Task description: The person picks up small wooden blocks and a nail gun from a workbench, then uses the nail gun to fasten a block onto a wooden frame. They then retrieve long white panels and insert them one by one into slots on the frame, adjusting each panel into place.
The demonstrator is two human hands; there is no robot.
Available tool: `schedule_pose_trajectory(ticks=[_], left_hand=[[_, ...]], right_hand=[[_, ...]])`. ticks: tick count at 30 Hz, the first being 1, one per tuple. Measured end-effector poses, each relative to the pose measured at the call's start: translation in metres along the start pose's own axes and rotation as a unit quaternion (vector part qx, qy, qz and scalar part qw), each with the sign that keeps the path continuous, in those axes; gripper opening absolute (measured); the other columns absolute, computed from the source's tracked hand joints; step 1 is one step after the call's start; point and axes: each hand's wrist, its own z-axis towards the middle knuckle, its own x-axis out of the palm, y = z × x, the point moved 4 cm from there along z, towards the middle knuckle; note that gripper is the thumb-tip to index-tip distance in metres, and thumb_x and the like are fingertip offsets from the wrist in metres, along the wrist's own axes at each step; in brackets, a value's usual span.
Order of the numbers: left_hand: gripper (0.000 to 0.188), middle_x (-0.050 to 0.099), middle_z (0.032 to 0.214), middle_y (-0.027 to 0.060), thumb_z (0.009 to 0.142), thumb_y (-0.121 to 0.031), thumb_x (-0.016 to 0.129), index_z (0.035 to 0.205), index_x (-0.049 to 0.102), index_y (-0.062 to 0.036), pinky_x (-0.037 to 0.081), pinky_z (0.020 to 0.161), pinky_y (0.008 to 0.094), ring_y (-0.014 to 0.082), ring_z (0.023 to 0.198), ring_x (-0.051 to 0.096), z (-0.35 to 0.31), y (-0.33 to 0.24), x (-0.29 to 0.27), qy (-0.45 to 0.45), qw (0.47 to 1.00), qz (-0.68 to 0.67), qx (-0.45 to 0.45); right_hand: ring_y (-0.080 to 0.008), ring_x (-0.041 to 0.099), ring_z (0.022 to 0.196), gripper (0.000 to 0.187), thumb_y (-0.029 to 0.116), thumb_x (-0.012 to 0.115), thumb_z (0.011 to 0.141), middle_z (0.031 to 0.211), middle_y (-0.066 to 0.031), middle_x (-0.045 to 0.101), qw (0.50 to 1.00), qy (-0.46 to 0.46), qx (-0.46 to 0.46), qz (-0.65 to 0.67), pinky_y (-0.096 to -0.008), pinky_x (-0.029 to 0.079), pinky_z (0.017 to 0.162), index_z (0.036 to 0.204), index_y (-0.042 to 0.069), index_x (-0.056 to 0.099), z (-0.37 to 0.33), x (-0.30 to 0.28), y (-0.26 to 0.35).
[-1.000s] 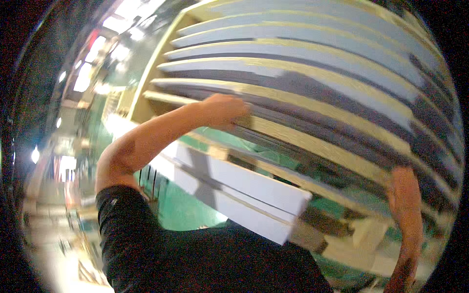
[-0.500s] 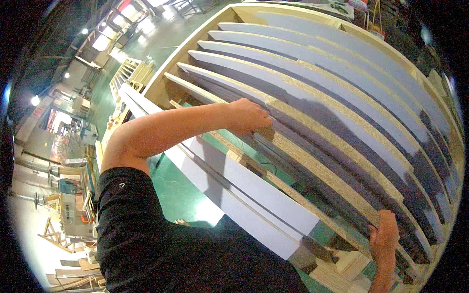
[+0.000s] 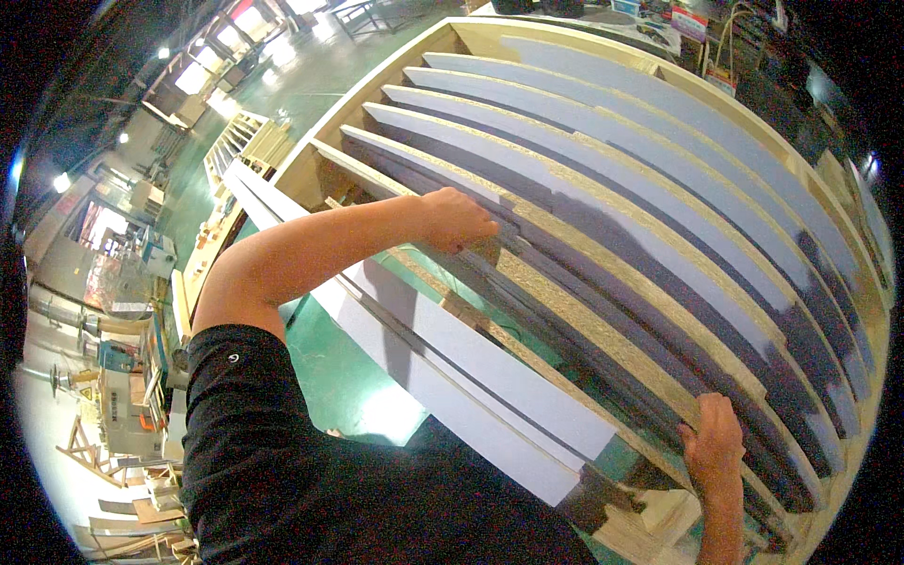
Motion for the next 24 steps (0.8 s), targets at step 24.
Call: schedule_pose_trajectory(ticks=[24], left_hand=[[0.045, 0.07, 0.107, 0.0147, 0.08, -0.02, 0.079, 0.119, 0.058, -0.0093, 0.059, 0.081, 0.0536, 0.0377, 0.105, 0.071, -0.003, 0.0, -0.005, -0.005, 0.999, 0.034, 0.024]], right_hand=[[-0.0459, 0.059, 0.115, 0.054, 0.008, 0.083, 0.077, 0.122, -0.0242, 0.059, 1.0, 0.016, 0.005, -0.004, -0.0505, 0.051, 0.094, 0.123, 0.0, 0.056, 0.001, -0.005, 0.0]])
